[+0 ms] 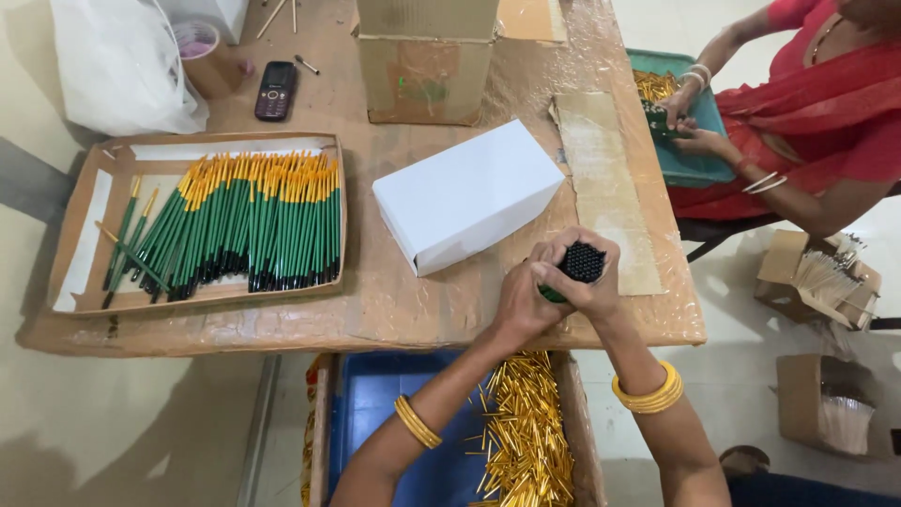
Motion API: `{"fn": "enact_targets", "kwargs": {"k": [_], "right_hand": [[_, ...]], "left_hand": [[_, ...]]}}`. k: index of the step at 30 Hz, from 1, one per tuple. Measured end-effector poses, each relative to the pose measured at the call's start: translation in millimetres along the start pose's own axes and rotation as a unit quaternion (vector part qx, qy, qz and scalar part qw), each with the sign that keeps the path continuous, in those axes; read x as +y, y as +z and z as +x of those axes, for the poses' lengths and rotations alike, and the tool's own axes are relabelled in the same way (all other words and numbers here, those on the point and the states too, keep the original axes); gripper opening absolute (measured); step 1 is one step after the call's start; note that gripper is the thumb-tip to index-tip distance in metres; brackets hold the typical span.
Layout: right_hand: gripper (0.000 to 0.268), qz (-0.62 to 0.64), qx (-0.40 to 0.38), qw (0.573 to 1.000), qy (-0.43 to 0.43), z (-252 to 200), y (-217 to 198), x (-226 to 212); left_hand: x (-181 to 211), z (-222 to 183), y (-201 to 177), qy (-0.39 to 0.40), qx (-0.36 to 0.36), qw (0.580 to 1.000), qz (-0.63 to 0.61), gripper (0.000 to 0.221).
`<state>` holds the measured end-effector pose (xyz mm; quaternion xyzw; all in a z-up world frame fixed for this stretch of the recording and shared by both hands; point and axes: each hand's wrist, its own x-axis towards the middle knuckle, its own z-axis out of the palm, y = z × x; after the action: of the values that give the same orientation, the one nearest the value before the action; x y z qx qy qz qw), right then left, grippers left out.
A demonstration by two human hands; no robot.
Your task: Sorting small green brush sticks and applying gold-colored metal ferrules/sleeves to the tips.
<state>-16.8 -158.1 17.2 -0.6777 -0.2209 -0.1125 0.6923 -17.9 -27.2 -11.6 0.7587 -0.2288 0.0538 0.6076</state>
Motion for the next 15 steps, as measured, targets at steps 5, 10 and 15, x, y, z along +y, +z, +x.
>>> {"fn": "enact_targets", "kwargs": {"k": [5,10,15], "right_hand": [[0.032,0.01,0.01,1.0,0.003,4,9,-14],[0.043,0.022,-0.007,1.0,0.005,-6,5,-1],[0.035,-0.073,0.027,0.997,0.002,-13,9,-5]], "left_hand": [[-13,-1,0,0.016,-0.017,0.999,-0.024,0.055],[-43,-4,10,0.019,-0.051,0.996,-0.072,0.05],[-21,1,1,0.039,-0.053,0.996,-0.062,0.054]]}}
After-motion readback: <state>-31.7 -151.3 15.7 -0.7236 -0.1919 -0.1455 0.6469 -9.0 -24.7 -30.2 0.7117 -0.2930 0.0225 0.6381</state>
